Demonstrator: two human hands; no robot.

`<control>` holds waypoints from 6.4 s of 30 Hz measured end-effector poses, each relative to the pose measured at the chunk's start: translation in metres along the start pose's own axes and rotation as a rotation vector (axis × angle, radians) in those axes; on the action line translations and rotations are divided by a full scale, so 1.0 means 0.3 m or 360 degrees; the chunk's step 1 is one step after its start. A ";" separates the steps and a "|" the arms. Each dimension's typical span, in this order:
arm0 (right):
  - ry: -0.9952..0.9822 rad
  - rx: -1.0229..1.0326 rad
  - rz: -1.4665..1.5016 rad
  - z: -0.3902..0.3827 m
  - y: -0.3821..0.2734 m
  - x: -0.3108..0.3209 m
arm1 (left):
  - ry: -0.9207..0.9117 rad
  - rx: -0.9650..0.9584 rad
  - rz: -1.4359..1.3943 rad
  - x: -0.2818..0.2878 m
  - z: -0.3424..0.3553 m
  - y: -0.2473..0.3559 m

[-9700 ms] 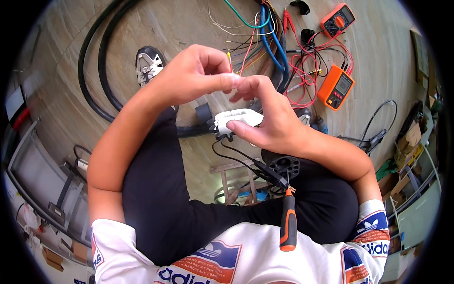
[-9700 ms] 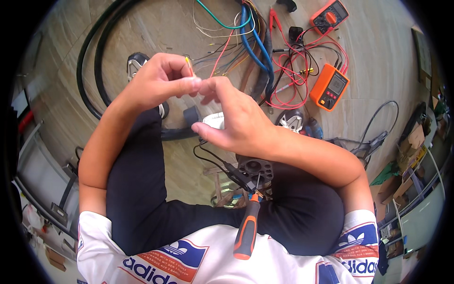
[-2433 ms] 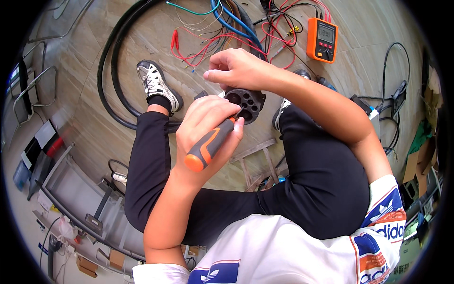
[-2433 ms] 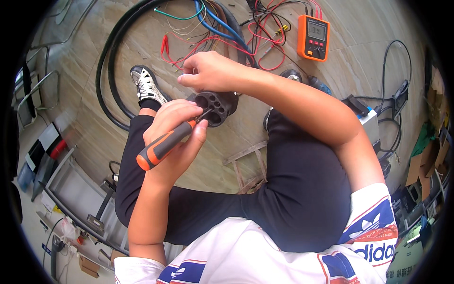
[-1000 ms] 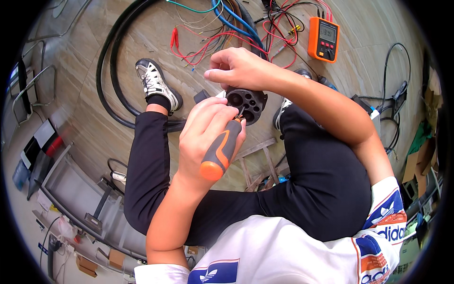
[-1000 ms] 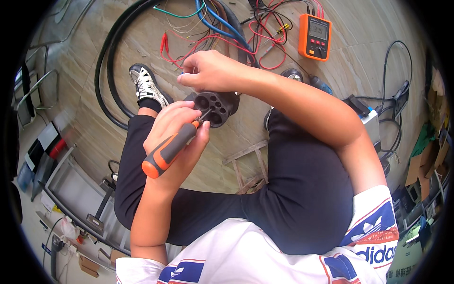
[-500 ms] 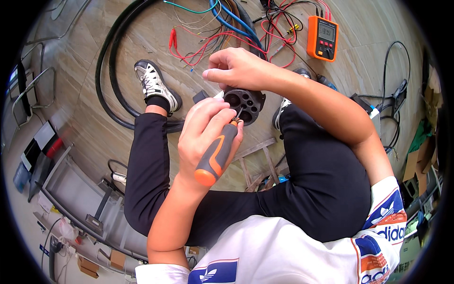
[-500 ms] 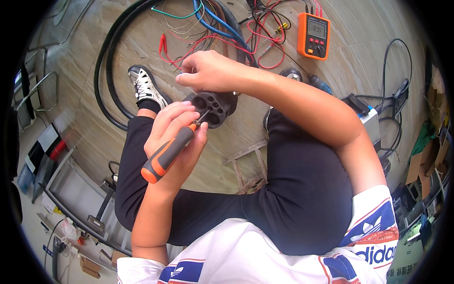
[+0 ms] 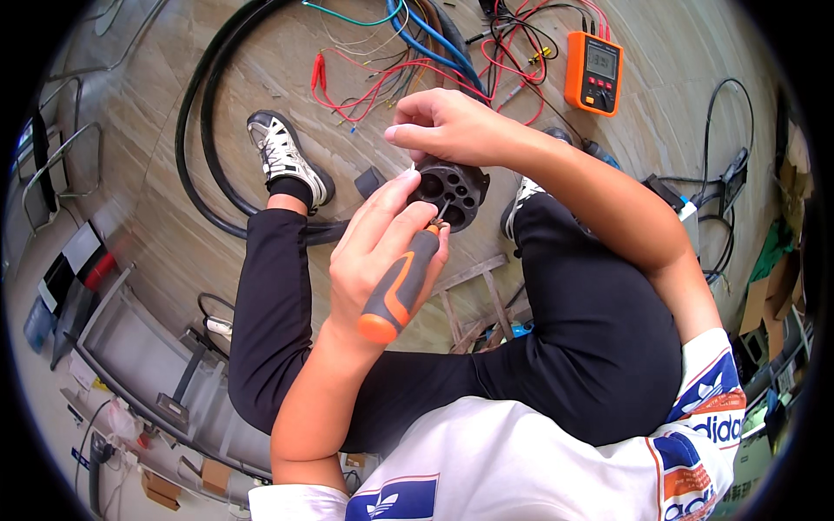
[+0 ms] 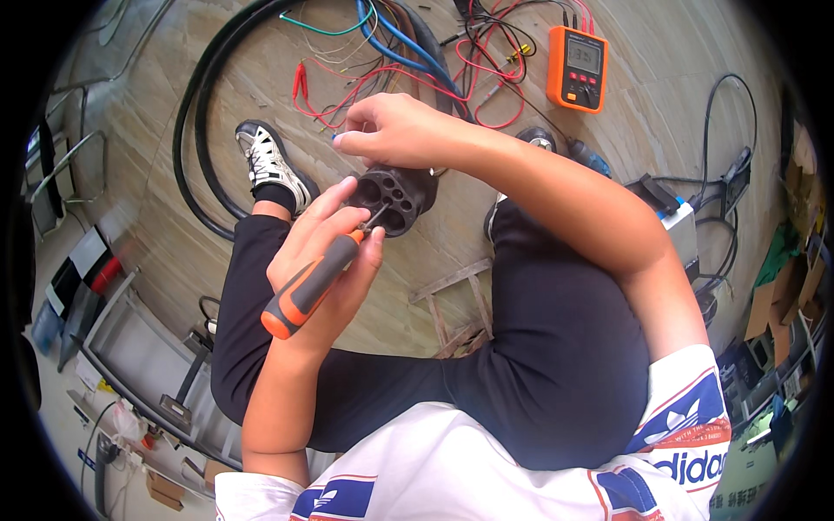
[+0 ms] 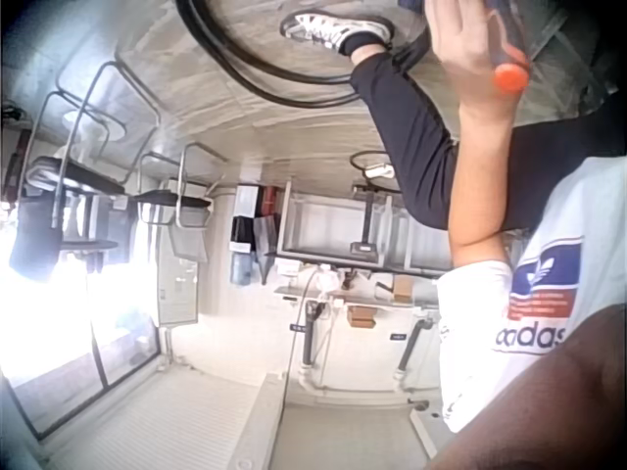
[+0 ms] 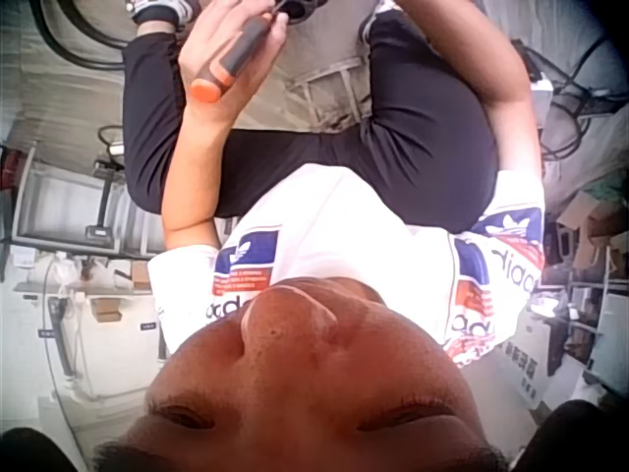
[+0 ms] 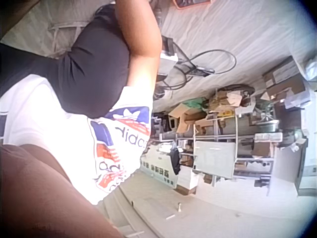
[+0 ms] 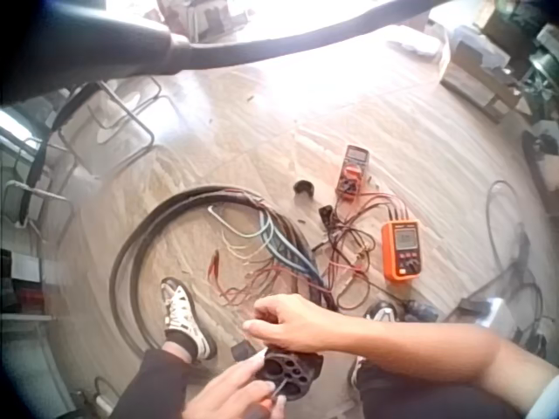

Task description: The person uses a screwdriver to tighten components in a black circular connector, then uses a multimeter probe to test wires and connections, comparing readings on the digital multimeter display.

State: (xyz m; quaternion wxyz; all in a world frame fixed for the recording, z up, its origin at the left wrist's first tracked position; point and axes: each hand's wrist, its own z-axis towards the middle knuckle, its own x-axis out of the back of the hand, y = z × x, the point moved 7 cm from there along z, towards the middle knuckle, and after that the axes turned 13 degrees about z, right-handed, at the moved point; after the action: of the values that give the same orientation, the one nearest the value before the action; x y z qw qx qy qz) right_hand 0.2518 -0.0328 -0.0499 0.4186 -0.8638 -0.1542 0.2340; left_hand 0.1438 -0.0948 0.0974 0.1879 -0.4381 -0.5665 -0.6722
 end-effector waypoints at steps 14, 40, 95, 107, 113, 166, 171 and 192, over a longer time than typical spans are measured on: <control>0.0010 0.0058 -0.0073 0.000 -0.007 -0.008 | -0.0021 0.0028 0.0127 0.003 0.008 0.026; 0.2284 0.0358 -0.0451 -0.660 0.488 0.995 | 0.0058 -0.0047 0.0147 0.026 0.007 0.047; 0.1555 -0.0222 -0.0951 -0.561 0.828 0.992 | -0.0001 -0.0039 0.0145 0.028 0.009 0.045; 0.1552 -0.0165 -0.0975 -0.559 0.827 0.994 | 0.0016 -0.0049 0.0134 0.031 0.012 0.045; 0.1533 -0.0140 -0.0970 -0.558 0.836 0.997 | 0.0021 -0.0040 0.0150 0.030 0.009 0.041; 0.1564 -0.0172 -0.0990 -0.562 0.805 0.978 | 0.0001 -0.0051 0.0129 0.028 0.008 0.044; 0.1586 -0.0180 -0.0979 -0.566 0.808 0.977 | -0.0004 -0.0054 0.0127 0.028 0.008 0.044; 0.1587 -0.0147 -0.0995 -0.561 0.822 0.991 | 0.0016 -0.0069 0.0137 0.030 0.010 0.046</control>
State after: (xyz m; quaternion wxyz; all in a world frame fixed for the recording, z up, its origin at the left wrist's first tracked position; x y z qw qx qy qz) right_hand 0.6095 -0.1535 -0.2370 0.4517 -0.8004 -0.1960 -0.3419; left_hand 0.1504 -0.0937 0.1127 0.2099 -0.4628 -0.5314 -0.6778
